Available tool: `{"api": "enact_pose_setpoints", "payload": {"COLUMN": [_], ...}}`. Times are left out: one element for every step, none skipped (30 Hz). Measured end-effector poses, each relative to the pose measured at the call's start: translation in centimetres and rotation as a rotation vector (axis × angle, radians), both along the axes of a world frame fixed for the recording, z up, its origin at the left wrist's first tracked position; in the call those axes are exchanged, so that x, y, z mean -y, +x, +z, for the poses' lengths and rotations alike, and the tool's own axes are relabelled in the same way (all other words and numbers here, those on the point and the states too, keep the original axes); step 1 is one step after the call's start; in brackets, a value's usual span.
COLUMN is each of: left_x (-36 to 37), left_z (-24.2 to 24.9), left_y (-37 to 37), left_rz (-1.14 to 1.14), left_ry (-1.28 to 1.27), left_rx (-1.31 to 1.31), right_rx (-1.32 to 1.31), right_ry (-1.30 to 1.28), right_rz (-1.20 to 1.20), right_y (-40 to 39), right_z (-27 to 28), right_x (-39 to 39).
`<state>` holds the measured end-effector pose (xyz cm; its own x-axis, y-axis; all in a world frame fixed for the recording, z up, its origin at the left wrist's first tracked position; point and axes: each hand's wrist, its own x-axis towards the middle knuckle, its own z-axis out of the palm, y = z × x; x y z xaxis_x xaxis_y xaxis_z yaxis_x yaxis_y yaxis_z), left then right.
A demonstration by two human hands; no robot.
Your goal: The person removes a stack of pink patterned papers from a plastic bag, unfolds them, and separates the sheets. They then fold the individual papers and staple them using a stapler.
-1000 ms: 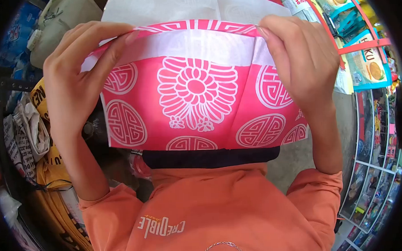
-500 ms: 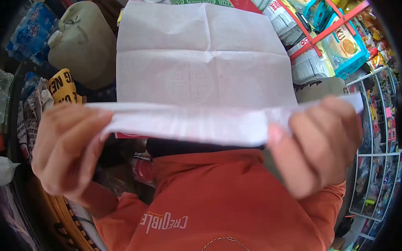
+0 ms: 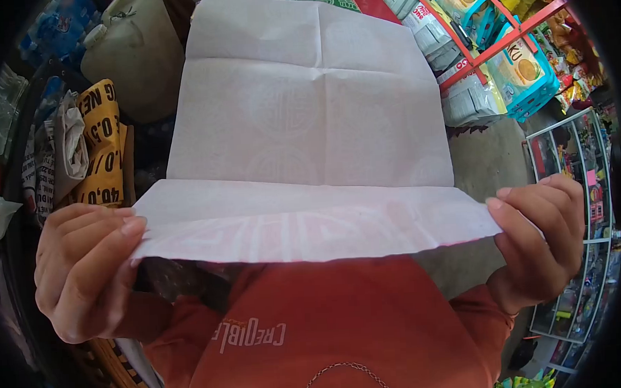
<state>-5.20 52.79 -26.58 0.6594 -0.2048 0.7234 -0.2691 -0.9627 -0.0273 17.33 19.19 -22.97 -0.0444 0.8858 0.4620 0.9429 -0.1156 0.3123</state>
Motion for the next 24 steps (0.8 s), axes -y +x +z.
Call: {"api": "enact_pose_setpoints", "payload": {"left_x": [0.0,0.1,0.0,-0.2,-0.5,-0.6,-0.5,-0.4,-0.3,-0.4,-0.6,-0.7,-0.9,-1.2,-1.3,-1.5,-1.4,-1.5,-1.6,-1.7,-1.8,-1.9,-1.8,-1.7], "left_z": [0.0,0.1,0.3,0.6,1.1,1.4,1.2,0.9,0.7,1.0,1.7,2.0,1.9,1.8,1.9,1.9,2.4,2.4,2.5,2.4,2.4,2.3,2.4,2.4], "left_y": [-0.1,-0.1,-0.2,-0.5,-1.0,-1.3,-1.4,-1.5,-1.5,-1.4,-1.2,-1.2,-1.2,-1.3,-1.5,-1.6,-1.8,-1.9,-2.0,-1.9,-1.6,-1.2,-0.2,0.0], "left_rz": [-0.02,-0.041,-0.063,-0.084,-0.105,-0.126,-0.107,-0.088,-0.068,-0.072,-0.076,-0.081,-0.111,-0.142,-0.157,-0.172,-0.17,-0.17,-0.169,-0.172,-0.187,-0.201,-0.226,-0.203], "left_ry": [-0.001,-0.003,-0.004,-0.007,-0.011,-0.017,-0.033,-0.049,-0.065,-0.047,-0.029,-0.011,-0.012,-0.014,-0.022,-0.031,-0.044,-0.048,-0.053,-0.048,-0.024,0.0,0.044,0.03], "left_rx": [-0.004,-0.009,-0.013,-0.06,-0.108,-0.159,-0.146,-0.134,-0.121,-0.168,-0.215,-0.262,-0.258,-0.255,-0.264,-0.273,-0.292,-0.301,-0.311,-0.311,-0.299,-0.287,-0.264,-0.265], "right_rx": [-0.045,-0.089,-0.134,-0.176,-0.213,-0.251,-0.284,-0.317,-0.35,-0.384,-0.412,-0.441,-0.46,-0.489,-0.519,-0.555,-0.559,-0.564,-0.568,-0.566,-0.557,-0.547,-0.531,-0.527], "right_ry": [-0.001,-0.001,-0.001,-0.004,-0.007,-0.009,-0.009,-0.018,-0.027,-0.043,-0.059,-0.075,-0.09,-0.112,-0.135,-0.165,-0.159,-0.154,-0.148,-0.14,-0.141,-0.143,-0.154,-0.152], "right_rz": [0.013,0.025,0.038,0.051,0.061,0.07,0.077,0.077,0.077,0.072,0.071,0.069,0.073,0.097,0.12,0.164,0.169,0.175,0.181,0.157,0.121,0.085,0.039,-0.026], "right_y": [-0.1,-0.1,-0.2,-0.2,-0.3,-0.3,-0.1,0.1,0.2,0.5,0.6,0.8,0.9,1.0,1.1,1.2,1.1,1.0,1.0,0.9,0.9,0.9,1.0,0.9], "right_z": [0.1,0.2,0.3,0.3,0.3,0.3,0.2,0.2,0.2,0.3,0.4,0.5,0.7,0.7,0.7,0.7,0.6,0.4,0.3,0.3,0.4,0.5,0.8,1.0], "right_x": [0.2,0.4,0.7,0.9,0.9,1.0,1.0,0.9,0.8,0.8,0.8,0.8,0.9,1.1,1.2,1.5,1.7,1.9,2.1,2.1,2.0,1.9,1.7,1.6]}}
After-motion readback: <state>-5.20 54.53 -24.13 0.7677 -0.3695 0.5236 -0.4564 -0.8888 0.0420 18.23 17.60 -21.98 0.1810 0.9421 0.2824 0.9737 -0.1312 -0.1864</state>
